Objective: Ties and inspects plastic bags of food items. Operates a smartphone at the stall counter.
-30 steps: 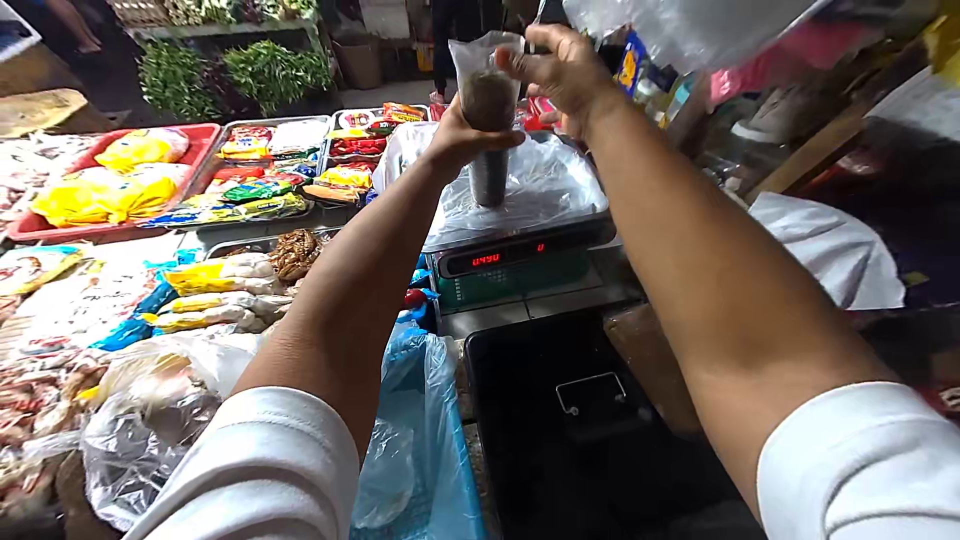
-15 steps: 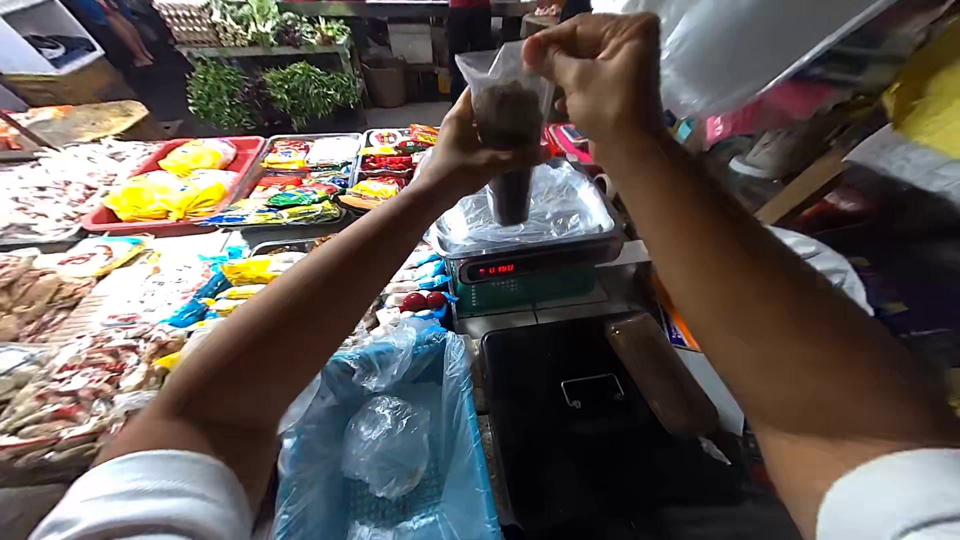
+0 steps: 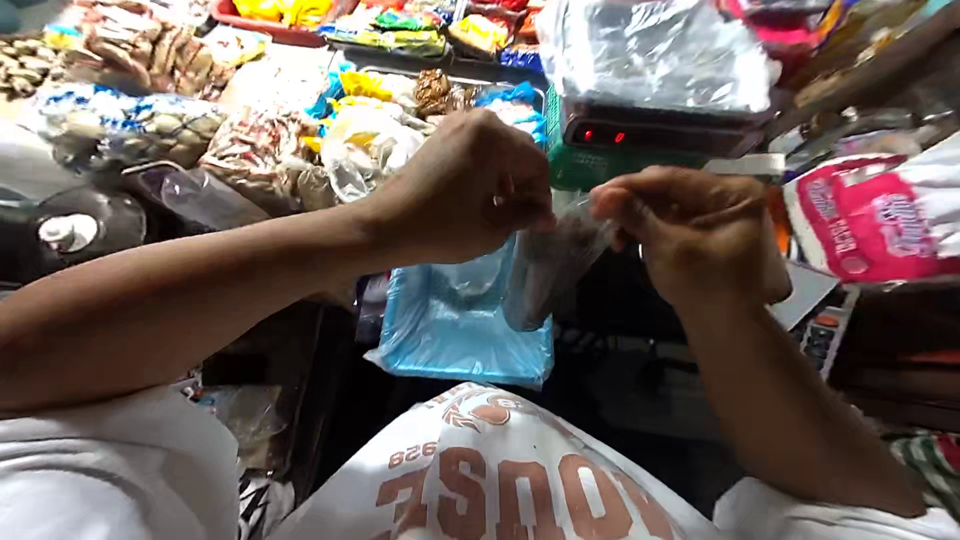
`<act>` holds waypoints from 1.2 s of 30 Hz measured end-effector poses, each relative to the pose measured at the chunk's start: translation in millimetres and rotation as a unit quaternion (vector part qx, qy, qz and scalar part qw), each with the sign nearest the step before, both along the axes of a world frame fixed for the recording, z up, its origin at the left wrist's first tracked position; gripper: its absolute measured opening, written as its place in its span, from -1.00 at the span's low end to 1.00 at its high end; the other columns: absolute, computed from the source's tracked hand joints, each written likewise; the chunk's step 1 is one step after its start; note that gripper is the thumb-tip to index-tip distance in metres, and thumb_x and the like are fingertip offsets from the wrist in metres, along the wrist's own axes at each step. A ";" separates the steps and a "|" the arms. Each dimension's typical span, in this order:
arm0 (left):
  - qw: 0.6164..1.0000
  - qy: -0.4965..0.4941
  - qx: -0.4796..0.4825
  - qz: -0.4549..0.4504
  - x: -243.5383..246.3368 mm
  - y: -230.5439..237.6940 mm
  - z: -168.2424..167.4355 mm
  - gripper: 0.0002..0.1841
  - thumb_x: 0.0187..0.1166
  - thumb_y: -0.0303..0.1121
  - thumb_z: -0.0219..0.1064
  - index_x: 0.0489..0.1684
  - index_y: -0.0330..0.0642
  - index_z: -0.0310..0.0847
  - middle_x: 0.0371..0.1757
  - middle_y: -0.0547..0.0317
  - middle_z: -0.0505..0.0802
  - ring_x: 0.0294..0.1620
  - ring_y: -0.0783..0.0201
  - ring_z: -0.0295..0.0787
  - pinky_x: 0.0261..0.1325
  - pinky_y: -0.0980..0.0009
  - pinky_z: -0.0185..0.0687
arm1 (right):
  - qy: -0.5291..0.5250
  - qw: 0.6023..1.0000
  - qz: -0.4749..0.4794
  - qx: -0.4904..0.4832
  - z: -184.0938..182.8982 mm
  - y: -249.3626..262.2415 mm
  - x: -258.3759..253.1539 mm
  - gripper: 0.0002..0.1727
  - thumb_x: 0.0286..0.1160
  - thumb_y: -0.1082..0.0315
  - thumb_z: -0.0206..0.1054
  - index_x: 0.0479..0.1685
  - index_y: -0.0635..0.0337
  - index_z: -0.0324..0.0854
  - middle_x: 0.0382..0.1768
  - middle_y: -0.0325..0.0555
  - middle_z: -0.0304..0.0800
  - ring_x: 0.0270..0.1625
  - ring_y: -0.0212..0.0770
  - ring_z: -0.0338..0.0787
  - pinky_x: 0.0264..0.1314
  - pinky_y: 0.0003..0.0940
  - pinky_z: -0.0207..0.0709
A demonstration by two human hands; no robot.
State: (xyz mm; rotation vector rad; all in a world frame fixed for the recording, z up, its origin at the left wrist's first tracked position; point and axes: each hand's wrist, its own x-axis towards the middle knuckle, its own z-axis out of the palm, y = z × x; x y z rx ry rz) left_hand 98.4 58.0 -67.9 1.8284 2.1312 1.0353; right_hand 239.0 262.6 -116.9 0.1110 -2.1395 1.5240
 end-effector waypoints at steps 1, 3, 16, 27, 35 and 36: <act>1.000 0.015 -0.007 -0.003 8.5 -9.2 -4.3 -0.86 0.54 -0.31 0.39 -0.35 -0.12 0.82 -0.31 0.28 0.82 -0.31 0.54 0.73 -0.25 0.57 0.65 | -0.005 1.000 0.009 -0.020 -8.9 -10.2 7.2 -0.91 0.52 0.42 0.46 -0.12 0.17 0.84 -0.23 -0.42 0.91 -0.36 -0.58 0.78 -0.31 -0.61 0.72; 0.998 0.056 -0.016 -0.011 19.3 -23.5 -13.3 -0.85 0.59 -0.37 0.35 -0.34 -0.20 0.79 -0.37 0.18 0.84 -0.35 0.40 0.77 -0.24 0.43 0.66 | -0.012 0.999 0.014 -0.047 -23.6 -27.8 15.3 -0.91 0.50 0.46 0.46 -0.13 0.18 0.84 -0.23 -0.40 0.92 -0.34 -0.56 0.81 -0.28 -0.58 0.76; 0.998 -0.062 0.004 0.004 12.0 -11.2 -135.0 -0.91 0.42 -0.58 0.44 -0.22 -0.40 0.77 -0.34 -0.08 0.88 -0.30 0.06 0.86 -0.05 0.02 0.76 | -0.142 0.982 -0.122 0.027 -107.0 -53.1 23.1 -0.69 0.45 0.36 0.51 0.09 0.38 0.78 -0.04 0.02 0.90 -0.07 -0.26 0.90 0.07 -0.29 0.82; 0.998 -0.058 -0.008 -0.037 -10.0 6.8 -161.9 -0.92 0.45 -0.57 0.42 -0.30 -0.35 0.85 -0.26 -0.14 0.82 -0.13 -0.04 0.79 0.08 0.00 0.66 | -0.175 0.957 -0.205 0.103 -131.5 -65.1 4.2 -0.86 0.39 0.39 0.55 -0.20 0.29 0.87 -0.18 0.05 0.86 -0.20 -0.21 0.83 -0.05 -0.26 0.74; 0.994 -0.059 0.053 -0.076 -15.8 -13.8 -71.4 -0.89 0.55 -0.51 0.38 -0.12 -0.39 0.70 -0.24 -0.02 0.86 -0.26 0.24 0.85 -0.10 0.27 0.80 | -0.024 0.951 -0.214 0.223 -42.8 -82.8 7.1 -0.86 0.49 0.44 0.41 -0.15 0.31 0.84 -0.23 0.02 0.86 -0.18 -0.31 0.84 -0.04 -0.44 0.73; 0.993 -0.067 0.055 -0.083 -17.5 -15.3 -59.4 -0.84 0.51 -0.46 0.46 -0.10 -0.37 0.72 -0.22 0.01 0.86 -0.23 0.30 0.84 -0.09 0.35 0.80 | -0.010 0.948 -0.217 0.232 -33.5 -83.6 6.8 -0.85 0.50 0.45 0.39 -0.14 0.32 0.84 -0.23 0.03 0.86 -0.17 -0.30 0.84 -0.03 -0.45 0.72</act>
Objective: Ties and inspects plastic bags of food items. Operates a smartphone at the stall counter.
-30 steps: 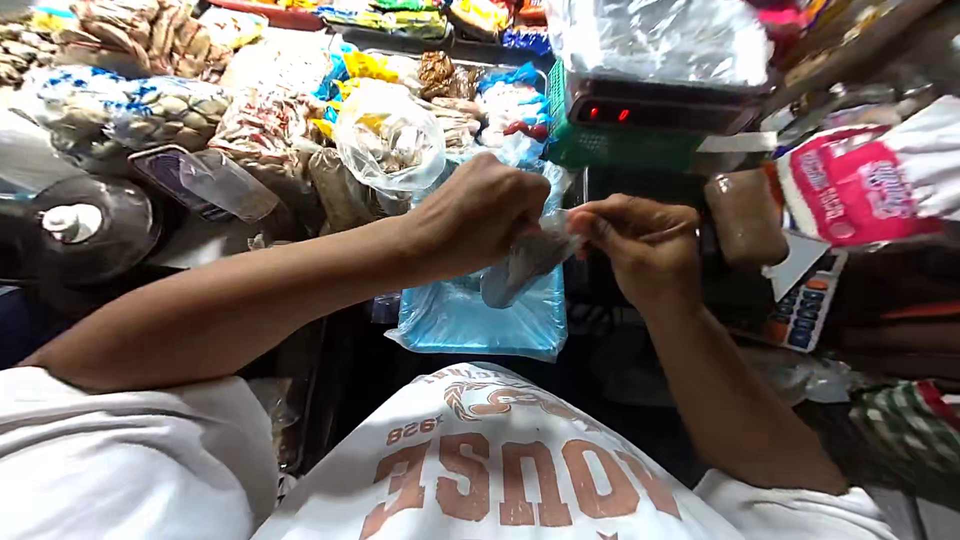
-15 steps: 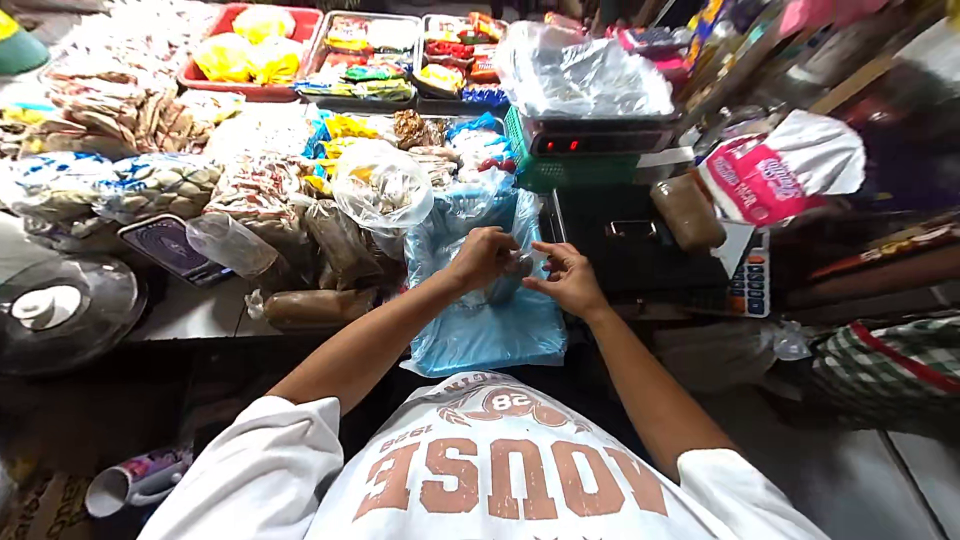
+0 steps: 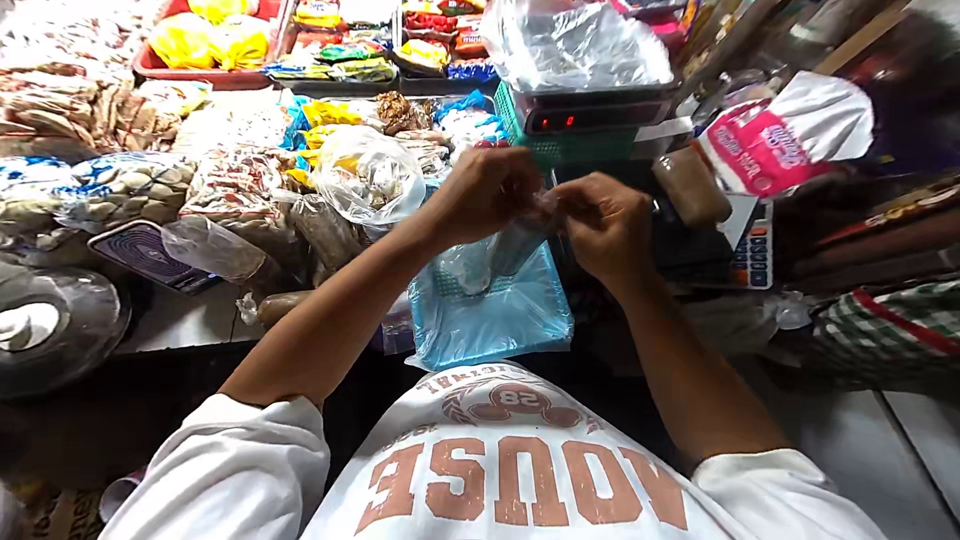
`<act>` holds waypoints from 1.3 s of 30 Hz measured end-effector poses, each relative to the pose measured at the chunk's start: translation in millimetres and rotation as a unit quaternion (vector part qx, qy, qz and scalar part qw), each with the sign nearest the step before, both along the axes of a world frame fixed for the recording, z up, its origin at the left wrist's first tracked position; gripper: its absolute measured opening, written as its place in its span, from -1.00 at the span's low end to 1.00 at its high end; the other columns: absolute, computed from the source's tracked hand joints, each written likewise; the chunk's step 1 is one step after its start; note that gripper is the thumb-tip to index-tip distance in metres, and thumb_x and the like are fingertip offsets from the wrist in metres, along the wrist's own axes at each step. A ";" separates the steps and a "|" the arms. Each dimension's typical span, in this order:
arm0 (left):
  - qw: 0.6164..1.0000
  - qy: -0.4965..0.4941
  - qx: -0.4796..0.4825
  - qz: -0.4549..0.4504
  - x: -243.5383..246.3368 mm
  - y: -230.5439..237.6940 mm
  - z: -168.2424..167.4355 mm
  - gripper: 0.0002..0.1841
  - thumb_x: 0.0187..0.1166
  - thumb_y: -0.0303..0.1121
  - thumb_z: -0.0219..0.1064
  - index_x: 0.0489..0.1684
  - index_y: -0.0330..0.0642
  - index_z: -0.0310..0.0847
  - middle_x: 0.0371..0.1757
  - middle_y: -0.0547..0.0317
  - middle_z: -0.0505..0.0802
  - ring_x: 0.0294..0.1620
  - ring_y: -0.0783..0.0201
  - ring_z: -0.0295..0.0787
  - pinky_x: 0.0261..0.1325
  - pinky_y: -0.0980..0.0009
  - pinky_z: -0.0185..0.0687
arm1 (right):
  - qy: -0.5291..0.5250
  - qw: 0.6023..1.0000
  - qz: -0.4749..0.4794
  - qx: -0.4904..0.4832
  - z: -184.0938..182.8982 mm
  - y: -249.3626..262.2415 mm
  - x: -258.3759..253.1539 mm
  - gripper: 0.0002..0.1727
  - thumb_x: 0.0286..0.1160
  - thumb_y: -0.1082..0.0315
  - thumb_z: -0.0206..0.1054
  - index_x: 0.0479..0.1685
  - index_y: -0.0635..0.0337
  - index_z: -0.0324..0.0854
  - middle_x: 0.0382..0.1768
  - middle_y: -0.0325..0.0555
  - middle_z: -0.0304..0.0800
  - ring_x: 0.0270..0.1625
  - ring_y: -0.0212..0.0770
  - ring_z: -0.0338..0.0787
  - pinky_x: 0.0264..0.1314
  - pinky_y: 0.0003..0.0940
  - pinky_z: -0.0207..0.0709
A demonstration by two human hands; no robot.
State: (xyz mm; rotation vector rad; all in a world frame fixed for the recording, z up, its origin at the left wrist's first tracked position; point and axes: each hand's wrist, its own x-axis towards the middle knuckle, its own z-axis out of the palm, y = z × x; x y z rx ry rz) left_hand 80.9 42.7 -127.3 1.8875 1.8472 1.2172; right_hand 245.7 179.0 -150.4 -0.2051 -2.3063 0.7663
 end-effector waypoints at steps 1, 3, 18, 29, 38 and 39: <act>1.000 0.011 0.003 -0.003 -2.5 0.5 8.4 -0.79 0.46 -0.42 0.52 -0.07 -0.34 0.76 -0.21 0.04 0.86 -0.23 0.34 0.84 -0.08 0.41 0.81 | 0.010 1.000 0.001 0.010 6.6 0.0 -1.2 -0.86 0.50 0.46 0.39 -0.14 0.32 0.83 -0.23 0.03 0.85 -0.17 -0.31 0.84 -0.03 -0.48 0.73; 0.998 0.060 0.022 0.002 -5.2 5.4 18.3 -0.85 0.41 -0.41 0.53 -0.18 -0.27 0.87 -0.28 0.05 0.86 -0.28 0.33 0.77 -0.08 0.35 0.66 | 0.023 0.999 -0.002 0.034 14.6 -0.5 -5.1 -0.87 0.48 0.49 0.39 -0.16 0.33 0.83 -0.24 0.04 0.85 -0.18 -0.31 0.83 -0.05 -0.51 0.71; 0.991 0.116 0.072 0.008 -2.6 15.9 14.0 -0.88 0.43 -0.52 0.41 -0.48 -0.30 0.84 -0.30 -0.11 0.83 -0.07 -0.01 0.78 0.08 0.09 0.61 | -0.083 0.996 0.037 0.006 22.3 15.1 -0.3 -0.80 0.51 0.31 0.47 -0.08 0.27 0.83 -0.13 0.00 0.80 -0.17 -0.33 0.82 -0.08 -0.43 0.75; 0.991 0.064 -0.081 0.084 30.2 21.2 -63.0 -0.86 0.58 -0.53 0.35 -0.12 -0.45 0.79 0.00 -0.22 0.84 0.16 -0.10 0.80 0.24 0.03 0.67 | -0.149 0.985 0.007 0.089 -58.8 15.2 3.4 -0.79 0.46 0.44 0.38 -0.11 0.38 0.85 -0.16 0.26 0.88 -0.07 0.12 0.89 0.09 0.06 0.71; 0.994 0.061 -0.061 0.063 13.5 17.3 -14.0 -0.89 0.49 -0.58 0.34 -0.33 -0.45 0.78 -0.13 -0.23 0.84 0.04 -0.15 0.81 0.11 -0.07 0.66 | -0.123 0.988 0.011 0.088 -4.0 13.0 -2.5 -0.82 0.42 0.49 0.40 -0.11 0.37 0.85 -0.23 0.22 0.82 -0.19 0.07 0.82 -0.05 0.06 0.68; 0.994 0.075 -0.051 0.060 11.6 17.1 -7.9 -0.90 0.47 -0.59 0.34 -0.35 -0.43 0.78 -0.16 -0.21 0.84 0.02 -0.12 0.81 0.13 -0.03 0.66 | -0.113 0.989 0.003 0.091 0.3 11.0 -3.5 -0.82 0.43 0.48 0.41 -0.11 0.34 0.86 -0.21 0.19 0.83 -0.17 0.04 0.82 -0.04 0.03 0.68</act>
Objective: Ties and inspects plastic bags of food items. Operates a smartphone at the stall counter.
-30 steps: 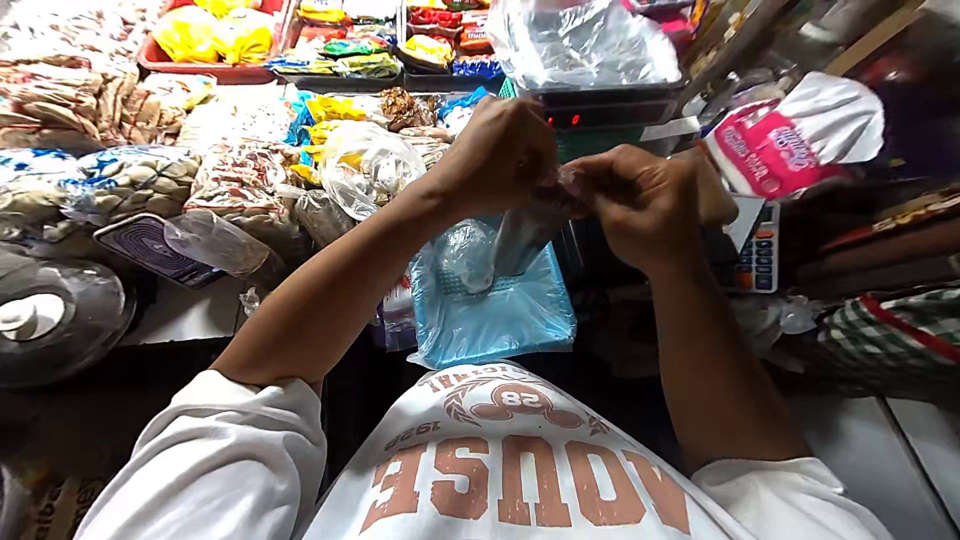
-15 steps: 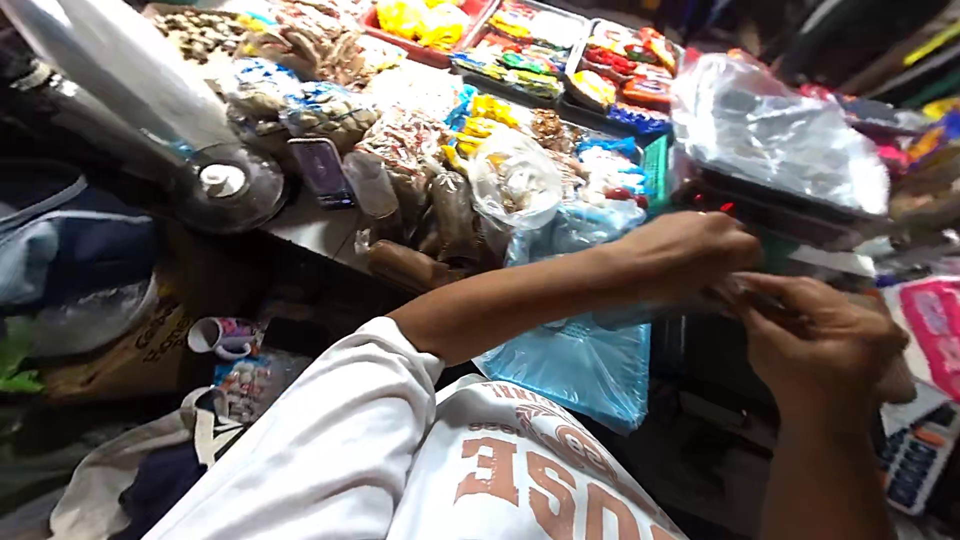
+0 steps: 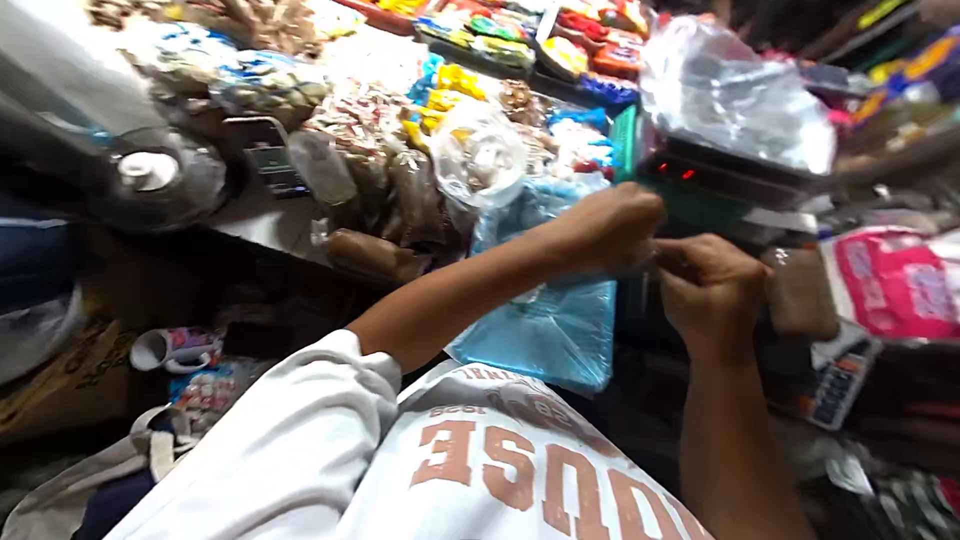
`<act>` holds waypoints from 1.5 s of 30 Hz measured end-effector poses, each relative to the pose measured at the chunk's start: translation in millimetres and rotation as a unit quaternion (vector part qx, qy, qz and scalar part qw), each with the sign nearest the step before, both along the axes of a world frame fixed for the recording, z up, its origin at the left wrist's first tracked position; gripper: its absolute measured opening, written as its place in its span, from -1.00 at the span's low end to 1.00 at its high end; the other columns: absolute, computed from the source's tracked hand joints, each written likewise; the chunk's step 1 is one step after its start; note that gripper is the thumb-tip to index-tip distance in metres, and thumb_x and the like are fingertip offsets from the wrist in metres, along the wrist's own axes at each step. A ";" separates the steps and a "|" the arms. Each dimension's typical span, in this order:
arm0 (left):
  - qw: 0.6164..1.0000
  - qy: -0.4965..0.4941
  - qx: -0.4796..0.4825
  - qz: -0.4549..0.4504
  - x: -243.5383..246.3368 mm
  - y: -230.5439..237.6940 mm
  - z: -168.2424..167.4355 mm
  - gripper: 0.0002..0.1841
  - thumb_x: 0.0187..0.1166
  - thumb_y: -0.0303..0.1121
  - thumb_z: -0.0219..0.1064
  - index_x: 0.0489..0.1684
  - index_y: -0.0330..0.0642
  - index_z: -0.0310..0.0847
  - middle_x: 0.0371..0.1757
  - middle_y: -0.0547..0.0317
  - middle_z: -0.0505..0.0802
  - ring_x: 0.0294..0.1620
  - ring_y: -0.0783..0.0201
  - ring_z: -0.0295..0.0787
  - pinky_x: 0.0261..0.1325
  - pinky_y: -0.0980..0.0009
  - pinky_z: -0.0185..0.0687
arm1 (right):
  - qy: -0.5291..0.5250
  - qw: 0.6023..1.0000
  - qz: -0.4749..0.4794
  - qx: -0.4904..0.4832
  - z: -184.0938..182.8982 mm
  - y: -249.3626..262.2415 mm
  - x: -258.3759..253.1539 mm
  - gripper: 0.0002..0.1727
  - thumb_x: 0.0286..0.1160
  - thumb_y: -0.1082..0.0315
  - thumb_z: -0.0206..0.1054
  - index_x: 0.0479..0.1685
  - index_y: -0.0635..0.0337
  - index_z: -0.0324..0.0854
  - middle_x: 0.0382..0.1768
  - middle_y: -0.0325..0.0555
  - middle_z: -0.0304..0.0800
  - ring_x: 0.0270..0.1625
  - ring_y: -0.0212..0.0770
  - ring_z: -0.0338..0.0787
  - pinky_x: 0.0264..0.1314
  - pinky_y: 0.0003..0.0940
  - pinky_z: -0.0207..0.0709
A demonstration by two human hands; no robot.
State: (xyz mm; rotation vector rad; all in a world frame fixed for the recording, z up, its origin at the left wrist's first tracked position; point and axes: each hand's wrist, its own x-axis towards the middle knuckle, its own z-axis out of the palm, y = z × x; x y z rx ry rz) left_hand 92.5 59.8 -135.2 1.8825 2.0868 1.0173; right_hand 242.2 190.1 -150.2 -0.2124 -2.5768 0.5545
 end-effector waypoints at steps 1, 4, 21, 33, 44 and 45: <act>1.000 0.004 0.000 -0.001 -1.5 0.2 -3.5 -0.90 0.48 -0.59 0.36 -0.37 -0.43 0.79 -0.19 -0.20 0.85 0.01 -0.12 0.81 0.17 -0.02 0.64 | -0.001 1.000 -0.009 0.003 -4.0 -2.7 -2.3 -0.84 0.43 0.47 0.44 -0.12 0.30 0.87 -0.19 0.18 0.84 -0.14 0.04 0.84 0.00 0.03 0.70; 0.994 -0.038 -0.097 0.018 -6.8 5.7 -71.5 -0.88 0.51 -0.54 0.37 -0.33 -0.46 0.78 -0.13 -0.28 0.83 0.09 -0.22 0.78 0.29 -0.15 0.58 | -0.079 0.996 -0.035 -0.035 -68.2 -12.6 -17.4 -0.86 0.34 0.55 0.49 -0.17 0.32 0.88 -0.14 0.25 0.83 -0.01 0.17 0.83 0.17 0.16 0.67; 0.999 0.024 0.020 0.042 -0.9 -7.8 -22.6 -0.89 0.48 -0.56 0.36 -0.39 -0.33 0.81 -0.31 -0.13 0.83 -0.14 -0.10 0.82 0.01 -0.07 0.67 | 0.027 0.999 -0.028 -0.002 -24.3 -18.0 -11.3 -0.86 0.38 0.54 0.44 -0.17 0.24 0.88 -0.19 0.09 0.84 -0.12 -0.05 0.85 -0.01 -0.14 0.73; 1.000 0.021 -0.006 0.020 -18.9 -7.6 -17.1 -0.91 0.44 -0.60 0.36 -0.35 -0.36 0.81 -0.29 -0.14 0.83 -0.11 -0.10 0.80 0.07 -0.07 0.63 | 0.036 0.999 -0.022 0.006 -15.3 -20.5 -26.3 -0.91 0.33 0.59 0.44 -0.28 0.33 0.85 -0.33 0.15 0.84 -0.23 0.05 0.86 -0.08 -0.06 0.71; 0.999 -0.014 -0.004 0.032 -36.5 -16.1 -42.8 -0.89 0.46 -0.58 0.39 -0.41 -0.43 0.81 -0.30 -0.21 0.84 -0.11 -0.12 0.81 0.15 -0.09 0.62 | -0.066 0.997 0.002 -0.045 -19.7 -19.2 -51.6 -0.90 0.31 0.53 0.49 -0.27 0.39 0.86 -0.29 0.23 0.87 -0.13 0.14 0.87 0.10 0.10 0.67; 0.999 -0.002 0.030 0.034 -34.7 -17.4 -31.8 -0.89 0.44 -0.58 0.39 -0.44 -0.42 0.79 -0.32 -0.19 0.83 -0.14 -0.09 0.80 0.09 -0.04 0.64 | -0.039 0.999 0.000 -0.029 -8.2 -19.7 -50.4 -0.91 0.30 0.53 0.50 -0.28 0.37 0.87 -0.32 0.20 0.86 -0.17 0.11 0.87 0.05 0.07 0.68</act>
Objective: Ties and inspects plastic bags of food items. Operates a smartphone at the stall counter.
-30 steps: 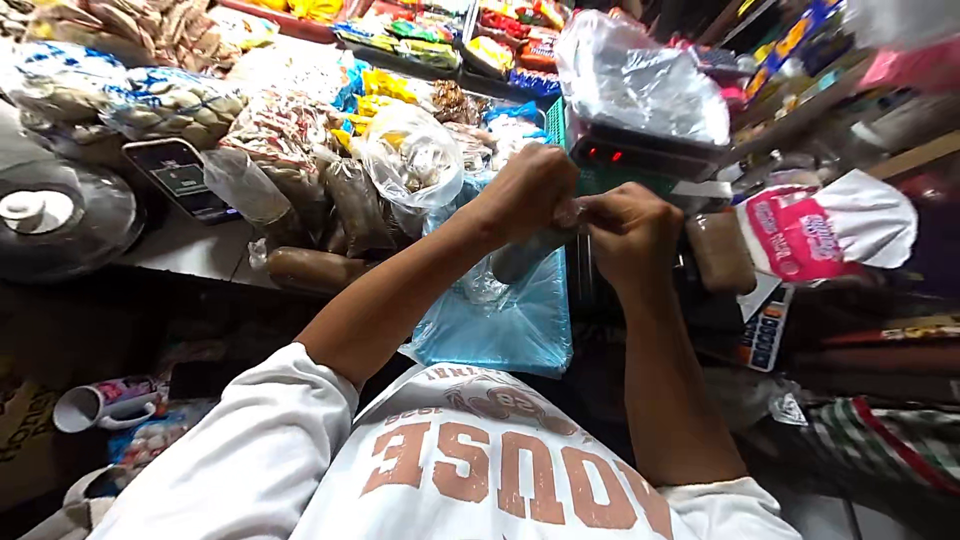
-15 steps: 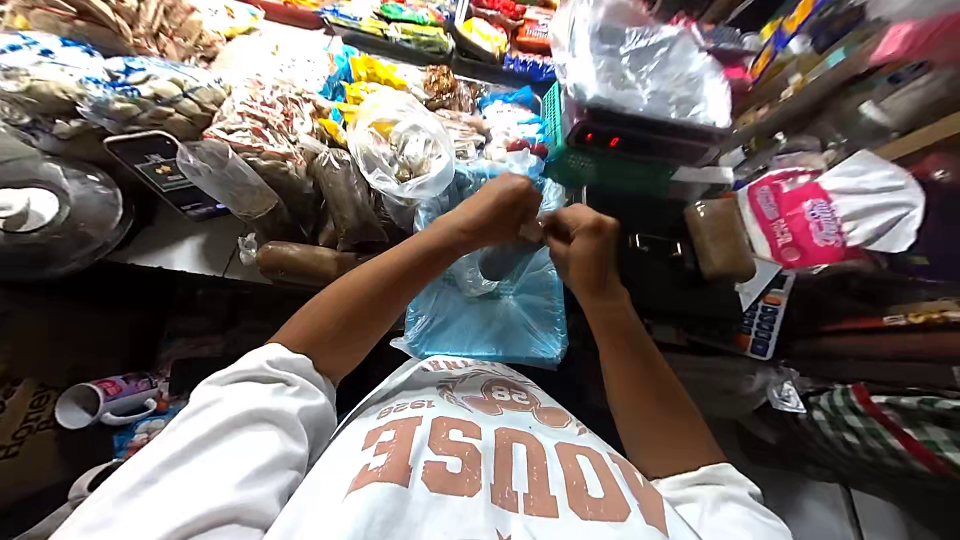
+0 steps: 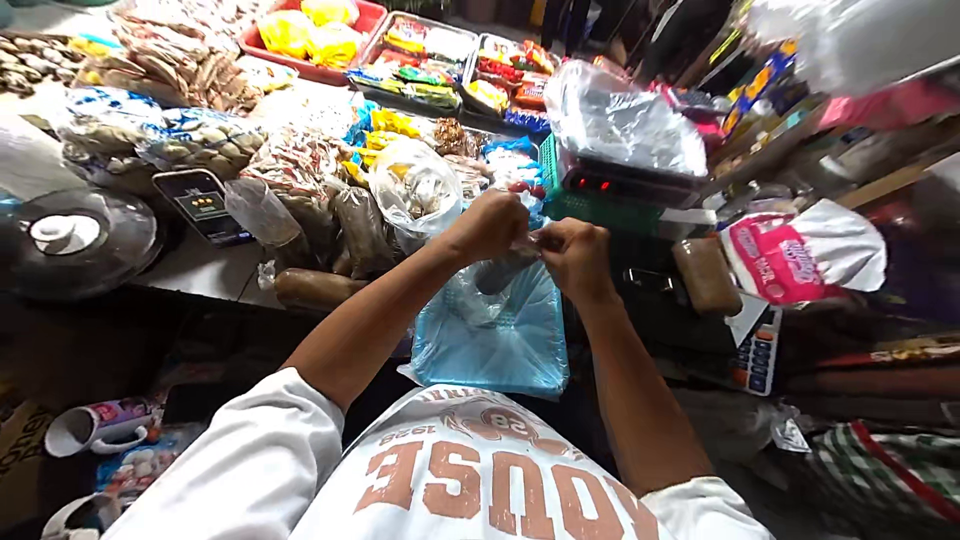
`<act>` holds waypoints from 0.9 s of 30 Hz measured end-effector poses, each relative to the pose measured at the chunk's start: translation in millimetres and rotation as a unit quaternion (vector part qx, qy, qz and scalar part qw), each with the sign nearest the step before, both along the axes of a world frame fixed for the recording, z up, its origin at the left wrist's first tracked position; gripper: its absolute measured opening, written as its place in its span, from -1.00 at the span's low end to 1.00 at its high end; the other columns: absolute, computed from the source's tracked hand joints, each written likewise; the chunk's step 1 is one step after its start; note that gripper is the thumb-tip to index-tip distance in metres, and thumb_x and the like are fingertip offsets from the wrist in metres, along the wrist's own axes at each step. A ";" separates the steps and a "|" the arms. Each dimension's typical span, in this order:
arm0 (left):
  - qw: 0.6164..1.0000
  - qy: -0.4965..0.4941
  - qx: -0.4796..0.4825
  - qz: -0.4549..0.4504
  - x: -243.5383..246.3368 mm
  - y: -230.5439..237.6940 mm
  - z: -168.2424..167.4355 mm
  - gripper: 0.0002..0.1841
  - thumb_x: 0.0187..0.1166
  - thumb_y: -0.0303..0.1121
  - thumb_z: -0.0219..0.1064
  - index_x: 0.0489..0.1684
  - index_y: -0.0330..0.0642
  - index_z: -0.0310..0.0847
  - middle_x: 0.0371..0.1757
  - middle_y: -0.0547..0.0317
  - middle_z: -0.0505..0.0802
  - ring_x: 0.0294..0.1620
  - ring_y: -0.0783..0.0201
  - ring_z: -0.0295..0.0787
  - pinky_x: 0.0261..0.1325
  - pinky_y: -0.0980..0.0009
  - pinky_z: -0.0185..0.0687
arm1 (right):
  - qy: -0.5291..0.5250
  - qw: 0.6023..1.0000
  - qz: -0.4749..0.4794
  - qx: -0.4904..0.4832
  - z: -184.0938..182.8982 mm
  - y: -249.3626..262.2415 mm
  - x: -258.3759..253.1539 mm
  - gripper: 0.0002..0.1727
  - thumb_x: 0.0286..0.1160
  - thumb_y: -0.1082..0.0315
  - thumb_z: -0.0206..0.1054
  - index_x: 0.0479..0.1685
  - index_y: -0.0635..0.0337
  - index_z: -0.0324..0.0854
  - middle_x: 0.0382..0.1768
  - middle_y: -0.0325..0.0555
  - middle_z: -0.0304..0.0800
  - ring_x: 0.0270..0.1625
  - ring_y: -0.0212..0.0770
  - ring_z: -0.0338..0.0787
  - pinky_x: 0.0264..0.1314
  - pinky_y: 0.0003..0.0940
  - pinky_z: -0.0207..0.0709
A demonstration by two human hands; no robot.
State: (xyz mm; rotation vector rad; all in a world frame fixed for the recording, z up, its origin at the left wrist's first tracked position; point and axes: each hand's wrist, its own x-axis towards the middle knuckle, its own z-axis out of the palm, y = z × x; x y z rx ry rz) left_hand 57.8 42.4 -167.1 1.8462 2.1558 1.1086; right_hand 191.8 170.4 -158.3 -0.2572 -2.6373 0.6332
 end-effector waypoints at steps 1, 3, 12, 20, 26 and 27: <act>1.000 0.014 0.005 0.004 0.7 0.0 8.3 -0.90 0.44 -0.58 0.40 -0.44 -0.42 0.78 -0.32 -0.19 0.81 -0.13 -0.10 0.79 0.06 -0.03 0.64 | 0.018 1.000 0.000 0.017 6.1 0.1 -1.3 -0.91 0.29 0.54 0.49 -0.29 0.35 0.87 -0.34 0.18 0.86 -0.20 0.09 0.87 0.00 0.05 0.69; 0.995 0.033 -0.097 -0.004 -0.1 2.1 15.2 -0.90 0.50 -0.56 0.37 -0.33 -0.47 0.75 -0.17 -0.29 0.81 0.05 -0.23 0.76 0.23 -0.15 0.56 | -0.032 0.999 0.013 0.021 4.1 1.2 -5.5 -0.90 0.34 0.54 0.45 -0.25 0.38 0.85 -0.25 0.26 0.87 -0.08 0.20 0.88 0.13 0.17 0.65; 0.991 0.053 -0.104 -0.068 13.4 -2.7 28.3 -0.88 0.53 -0.55 0.36 -0.35 -0.44 0.77 -0.22 -0.20 0.82 -0.04 -0.12 0.78 0.18 -0.04 0.59 | -0.034 0.998 0.042 0.030 20.5 -0.5 24.8 -0.91 0.37 0.54 0.43 -0.28 0.36 0.84 -0.32 0.17 0.88 -0.23 0.08 0.88 -0.05 0.08 0.69; 0.996 0.020 0.018 -0.090 33.6 6.9 13.7 -0.92 0.46 -0.53 0.44 -0.40 -0.36 0.81 -0.29 -0.10 0.82 -0.14 0.01 0.79 0.07 0.06 0.66 | 0.017 0.997 -0.001 0.069 9.9 4.6 61.7 -0.91 0.42 0.53 0.45 -0.19 0.29 0.84 -0.32 0.11 0.81 -0.26 0.02 0.83 -0.14 -0.03 0.71; 0.985 -0.034 -0.141 -0.097 49.1 28.4 -58.9 -0.94 0.43 -0.59 0.46 -0.40 -0.42 0.76 -0.23 -0.19 0.82 -0.08 -0.12 0.80 0.07 -0.11 0.67 | -0.146 0.986 -0.024 -0.081 -52.1 17.0 63.8 -0.88 0.39 0.59 0.42 -0.16 0.41 0.81 -0.21 0.23 0.84 -0.09 0.12 0.86 0.11 0.08 0.71; 0.986 -0.025 -0.125 -0.107 46.6 28.0 -40.1 -0.93 0.43 -0.59 0.46 -0.42 -0.41 0.76 -0.25 -0.17 0.82 -0.10 -0.10 0.80 0.04 -0.10 0.67 | -0.133 0.987 -0.025 -0.082 -34.5 15.5 64.9 -0.88 0.40 0.57 0.44 -0.16 0.39 0.82 -0.23 0.19 0.84 -0.12 0.07 0.86 0.06 0.03 0.73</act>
